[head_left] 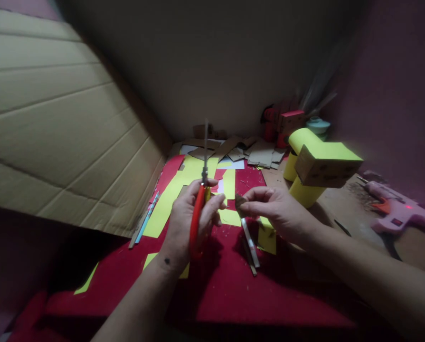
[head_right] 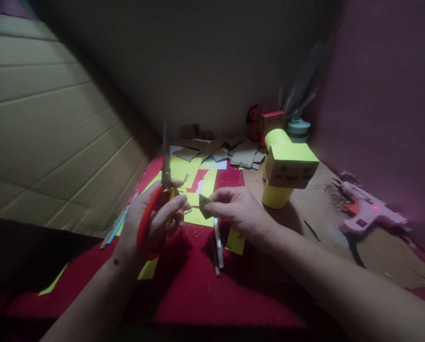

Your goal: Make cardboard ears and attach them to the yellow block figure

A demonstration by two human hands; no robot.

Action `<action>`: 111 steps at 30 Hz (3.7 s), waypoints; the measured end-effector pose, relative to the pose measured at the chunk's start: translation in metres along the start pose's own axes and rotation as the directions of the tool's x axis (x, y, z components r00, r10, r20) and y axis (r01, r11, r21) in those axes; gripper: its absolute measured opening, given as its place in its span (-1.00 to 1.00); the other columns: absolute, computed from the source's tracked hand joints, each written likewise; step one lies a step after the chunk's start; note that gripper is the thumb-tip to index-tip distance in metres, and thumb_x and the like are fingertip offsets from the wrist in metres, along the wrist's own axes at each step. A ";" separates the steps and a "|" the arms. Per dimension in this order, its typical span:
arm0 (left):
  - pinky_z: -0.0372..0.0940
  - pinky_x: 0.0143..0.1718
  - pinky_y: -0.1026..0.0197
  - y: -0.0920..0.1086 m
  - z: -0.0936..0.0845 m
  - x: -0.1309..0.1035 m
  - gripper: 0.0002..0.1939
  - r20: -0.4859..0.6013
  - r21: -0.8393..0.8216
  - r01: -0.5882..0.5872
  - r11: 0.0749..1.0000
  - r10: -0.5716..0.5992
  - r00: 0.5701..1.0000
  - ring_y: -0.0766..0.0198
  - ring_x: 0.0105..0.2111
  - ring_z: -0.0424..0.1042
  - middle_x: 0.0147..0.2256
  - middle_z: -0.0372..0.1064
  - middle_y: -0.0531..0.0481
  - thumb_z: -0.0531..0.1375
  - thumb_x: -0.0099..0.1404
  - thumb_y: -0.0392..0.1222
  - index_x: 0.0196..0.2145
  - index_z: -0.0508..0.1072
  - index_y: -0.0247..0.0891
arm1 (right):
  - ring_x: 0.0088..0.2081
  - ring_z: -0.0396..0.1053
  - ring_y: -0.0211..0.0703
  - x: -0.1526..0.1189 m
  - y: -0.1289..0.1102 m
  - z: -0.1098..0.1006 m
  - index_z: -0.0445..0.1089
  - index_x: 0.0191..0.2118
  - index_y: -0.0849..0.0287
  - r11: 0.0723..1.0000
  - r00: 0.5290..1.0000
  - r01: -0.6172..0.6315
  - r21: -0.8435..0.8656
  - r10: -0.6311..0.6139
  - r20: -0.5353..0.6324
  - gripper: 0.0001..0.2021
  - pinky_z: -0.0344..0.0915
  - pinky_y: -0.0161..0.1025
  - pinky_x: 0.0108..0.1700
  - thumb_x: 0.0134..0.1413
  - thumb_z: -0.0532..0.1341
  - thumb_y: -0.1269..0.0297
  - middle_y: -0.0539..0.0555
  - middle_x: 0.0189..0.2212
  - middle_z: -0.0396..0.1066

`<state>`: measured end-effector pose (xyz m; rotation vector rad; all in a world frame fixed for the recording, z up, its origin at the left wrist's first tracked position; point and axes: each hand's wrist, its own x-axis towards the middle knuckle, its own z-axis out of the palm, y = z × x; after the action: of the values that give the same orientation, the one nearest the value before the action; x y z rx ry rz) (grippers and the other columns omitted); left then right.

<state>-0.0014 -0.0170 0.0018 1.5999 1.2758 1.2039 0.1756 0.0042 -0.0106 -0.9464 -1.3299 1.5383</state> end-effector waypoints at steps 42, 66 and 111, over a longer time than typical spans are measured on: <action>0.32 -0.34 0.13 -0.020 0.021 -0.013 -0.61 0.213 0.223 -0.148 0.963 0.100 0.972 0.10 -0.36 0.43 -0.35 0.43 -0.12 0.03 0.27 -0.22 0.05 0.32 -0.20 | -0.35 0.49 -0.20 0.014 -0.008 0.000 0.43 -0.51 0.16 0.826 0.959 0.243 0.509 -0.125 -0.254 -0.93 0.35 -0.17 -0.11 -0.17 0.32 0.43 0.00 -0.45 0.57; 0.22 -0.38 -0.04 -0.033 -0.023 0.024 -0.78 -0.007 0.818 0.061 0.571 -0.095 0.995 -0.15 -0.41 0.42 -0.41 0.40 -0.24 0.06 0.18 -0.21 -0.21 0.36 -0.30 | -0.48 0.50 -0.16 0.021 0.007 -0.013 0.33 -0.54 0.19 0.928 0.990 0.044 0.370 0.009 -0.142 -0.83 0.36 -0.23 -0.39 -0.21 0.36 0.40 0.10 -0.50 0.56; 0.22 -0.57 0.36 -0.020 0.018 0.029 -0.83 0.186 -0.336 0.267 0.903 -0.215 0.959 0.45 -0.59 0.24 -0.50 0.28 0.12 0.25 0.22 -0.16 -0.32 0.39 -0.33 | -0.64 0.24 -0.35 0.014 0.009 -0.007 0.38 -0.55 0.20 0.985 0.994 0.072 0.156 -0.058 -0.092 -0.93 0.15 -0.32 -0.56 -0.17 0.29 0.42 -0.06 -0.67 0.35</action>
<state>0.0128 0.0159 -0.0155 1.2012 1.0543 1.0703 0.1759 0.0192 -0.0209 -0.8516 -1.1470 1.5114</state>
